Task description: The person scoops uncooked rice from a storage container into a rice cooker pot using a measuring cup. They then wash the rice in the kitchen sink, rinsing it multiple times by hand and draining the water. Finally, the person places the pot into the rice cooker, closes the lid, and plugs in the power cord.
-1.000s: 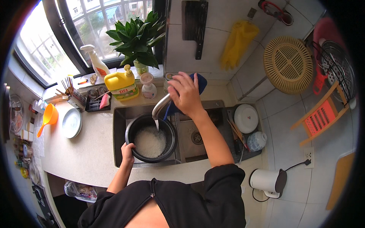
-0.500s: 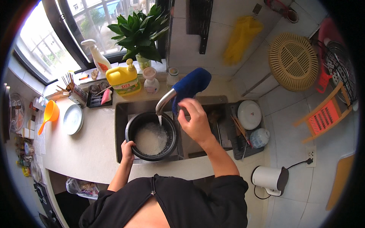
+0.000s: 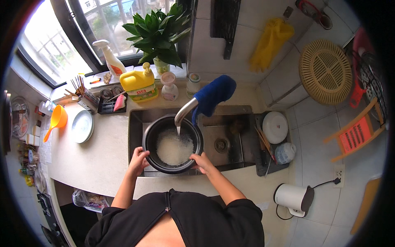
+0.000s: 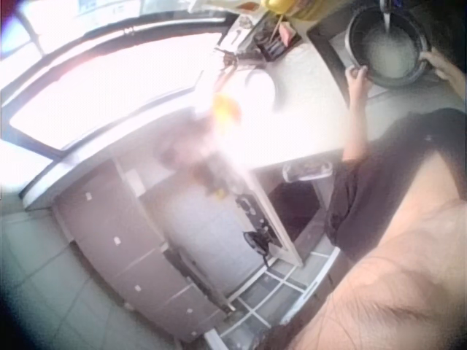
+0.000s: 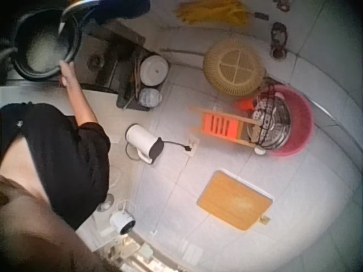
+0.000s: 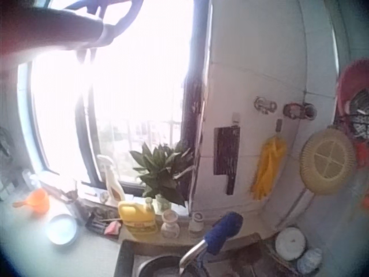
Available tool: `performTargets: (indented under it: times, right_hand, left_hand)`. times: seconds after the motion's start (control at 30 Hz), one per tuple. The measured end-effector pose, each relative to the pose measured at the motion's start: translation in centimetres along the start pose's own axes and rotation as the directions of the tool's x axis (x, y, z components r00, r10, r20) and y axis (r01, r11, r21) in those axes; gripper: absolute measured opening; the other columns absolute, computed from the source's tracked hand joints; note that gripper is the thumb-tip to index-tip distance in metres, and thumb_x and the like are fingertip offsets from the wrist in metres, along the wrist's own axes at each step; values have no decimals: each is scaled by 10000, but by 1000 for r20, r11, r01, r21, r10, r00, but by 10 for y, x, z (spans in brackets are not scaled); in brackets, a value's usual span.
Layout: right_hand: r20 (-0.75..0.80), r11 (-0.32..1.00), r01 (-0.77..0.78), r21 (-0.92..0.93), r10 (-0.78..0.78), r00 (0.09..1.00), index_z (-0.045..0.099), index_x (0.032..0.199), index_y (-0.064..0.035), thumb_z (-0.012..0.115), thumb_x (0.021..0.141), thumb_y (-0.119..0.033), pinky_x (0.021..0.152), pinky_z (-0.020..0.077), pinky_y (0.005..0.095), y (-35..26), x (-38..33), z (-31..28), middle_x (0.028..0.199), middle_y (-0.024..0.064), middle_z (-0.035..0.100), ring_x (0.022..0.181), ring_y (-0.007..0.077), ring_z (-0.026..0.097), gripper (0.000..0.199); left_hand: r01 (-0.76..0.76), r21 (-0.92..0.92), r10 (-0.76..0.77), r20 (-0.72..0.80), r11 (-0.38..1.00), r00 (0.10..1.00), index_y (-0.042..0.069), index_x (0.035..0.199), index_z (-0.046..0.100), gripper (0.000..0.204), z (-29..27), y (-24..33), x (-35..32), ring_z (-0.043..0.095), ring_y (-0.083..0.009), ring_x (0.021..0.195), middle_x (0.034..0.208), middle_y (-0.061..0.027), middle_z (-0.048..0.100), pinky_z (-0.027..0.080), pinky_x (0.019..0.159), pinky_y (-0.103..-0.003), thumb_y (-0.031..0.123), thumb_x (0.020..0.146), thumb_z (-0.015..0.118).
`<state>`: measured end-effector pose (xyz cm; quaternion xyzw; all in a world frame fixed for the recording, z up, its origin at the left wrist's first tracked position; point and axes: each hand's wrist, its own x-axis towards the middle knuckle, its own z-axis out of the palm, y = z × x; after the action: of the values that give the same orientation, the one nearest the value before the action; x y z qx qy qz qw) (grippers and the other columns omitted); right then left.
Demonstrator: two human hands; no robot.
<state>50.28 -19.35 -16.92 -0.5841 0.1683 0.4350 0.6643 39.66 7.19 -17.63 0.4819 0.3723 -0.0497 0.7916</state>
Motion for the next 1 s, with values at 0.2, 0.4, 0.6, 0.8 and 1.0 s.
performTargets:
  times: [0.2, 0.4, 0.6, 0.8, 1.0]
  right_hand:
    - [7, 992, 87, -91, -87, 996, 420, 963, 28, 591, 726, -111, 540, 486, 345, 13, 22, 6, 826, 133, 533, 693, 193, 553, 325]
    - [39, 974, 222, -32, -221, 974, 533, 889, 5, 556, 820, -210, 591, 484, 330, -51, 26, -21, 823, 65, 561, 679, 145, 555, 226]
    - [-456, 802, 597, -4, -533, 713, 559, 980, -58, 505, 837, -184, 733, 471, 341, -142, 124, -127, 907, 69, 588, 824, 223, 570, 197]
    - [-254, 741, 563, -367, -662, 706, 564, 978, -52, 538, 817, -225, 755, 460, 364, -197, 176, -117, 896, 89, 591, 838, 253, 569, 238]
    - [-236, 771, 551, -319, -628, 742, 578, 937, -27, 532, 824, -225, 745, 477, 354, -188, 175, -145, 868, 100, 603, 816, 238, 585, 233]
  left_hand:
    - [456, -257, -376, 307, 852, 874, -53, 745, 501, 118, 7, -7, -5, 596, -283, 735, 770, -163, 576, 525, 702, -409, 56, 734, 459]
    - [374, -293, -273, 333, 880, 903, -123, 823, 478, 189, 3, -16, 13, 578, -314, 819, 879, -212, 562, 499, 783, -437, 21, 709, 430]
    - [404, -348, -294, 328, 846, 898, -157, 891, 452, 264, 7, -27, 30, 559, -352, 893, 977, -248, 536, 479, 828, -444, 22, 701, 417]
    - [366, -317, -279, 288, 875, 916, -157, 859, 468, 255, 18, -29, 35, 559, -348, 892, 956, -247, 546, 451, 867, -445, 24, 684, 432]
    - [373, -335, -283, 288, 865, 915, -164, 875, 468, 269, 15, -44, 42, 563, -342, 885, 947, -252, 553, 451, 863, -438, 30, 695, 423]
